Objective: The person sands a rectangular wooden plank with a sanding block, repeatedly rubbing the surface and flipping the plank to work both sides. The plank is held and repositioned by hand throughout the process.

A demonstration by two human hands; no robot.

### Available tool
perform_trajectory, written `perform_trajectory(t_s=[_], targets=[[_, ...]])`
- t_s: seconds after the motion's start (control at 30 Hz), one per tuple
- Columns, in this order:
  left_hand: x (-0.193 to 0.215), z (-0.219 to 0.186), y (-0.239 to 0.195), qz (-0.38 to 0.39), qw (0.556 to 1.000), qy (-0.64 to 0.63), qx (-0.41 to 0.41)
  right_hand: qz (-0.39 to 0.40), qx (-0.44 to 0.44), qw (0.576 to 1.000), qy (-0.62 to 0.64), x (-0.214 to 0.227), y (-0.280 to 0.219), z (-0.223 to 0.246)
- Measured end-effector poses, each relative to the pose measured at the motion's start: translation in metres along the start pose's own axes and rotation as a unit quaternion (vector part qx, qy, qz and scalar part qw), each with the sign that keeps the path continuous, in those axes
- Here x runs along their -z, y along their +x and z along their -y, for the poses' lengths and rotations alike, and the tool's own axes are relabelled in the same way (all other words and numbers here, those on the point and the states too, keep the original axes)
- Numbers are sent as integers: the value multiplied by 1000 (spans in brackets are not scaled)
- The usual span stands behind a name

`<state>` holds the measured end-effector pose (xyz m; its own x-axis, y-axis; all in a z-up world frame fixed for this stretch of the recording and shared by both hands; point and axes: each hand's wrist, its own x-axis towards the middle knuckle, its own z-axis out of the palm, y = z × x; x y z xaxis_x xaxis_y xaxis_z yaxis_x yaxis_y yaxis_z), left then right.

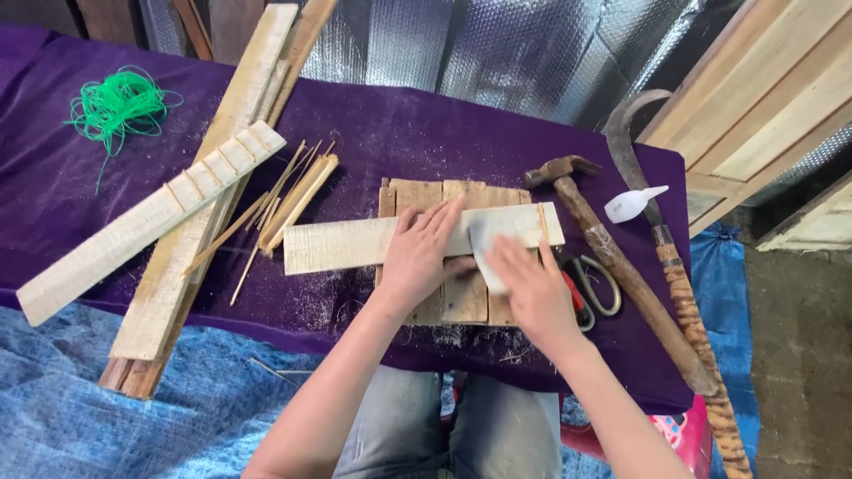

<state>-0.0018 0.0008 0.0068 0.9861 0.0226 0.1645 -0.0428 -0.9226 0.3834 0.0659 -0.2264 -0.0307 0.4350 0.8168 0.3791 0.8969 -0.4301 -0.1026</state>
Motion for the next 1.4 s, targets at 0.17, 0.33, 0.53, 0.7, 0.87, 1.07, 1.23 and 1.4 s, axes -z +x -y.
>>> perform_trajectory(t_s=[0.17, 0.33, 0.53, 0.7, 0.87, 1.07, 1.23, 1.4], targets=[[5, -3, 0, 14, 1000, 5, -2, -12, -11, 999, -31, 2, 8, -25], [16, -10, -5, 32, 999, -22, 11, -37, -3, 999, -18, -12, 12, -4], [15, -11, -5, 39, 998, -45, 12, -13, 15, 998, -54, -10, 16, -24], [-1, -3, -2, 45, 999, -7, 20, -27, 35, 998, 38, 1, 14, 18], [14, -9, -4, 25, 999, -39, 5, -74, -11, 995, 60, 28, 17, -9], [-2, -1, -5, -2, 1000, -21, -1, -92, 42, 995, 23, -20, 28, 6], [0, -2, -4, 4, 998, -61, 10, -98, 57, 993, 26, -8, 25, -18], [-2, -2, -5, -5, 999, -50, 13, -71, 39, 996, 40, -12, 18, 7]])
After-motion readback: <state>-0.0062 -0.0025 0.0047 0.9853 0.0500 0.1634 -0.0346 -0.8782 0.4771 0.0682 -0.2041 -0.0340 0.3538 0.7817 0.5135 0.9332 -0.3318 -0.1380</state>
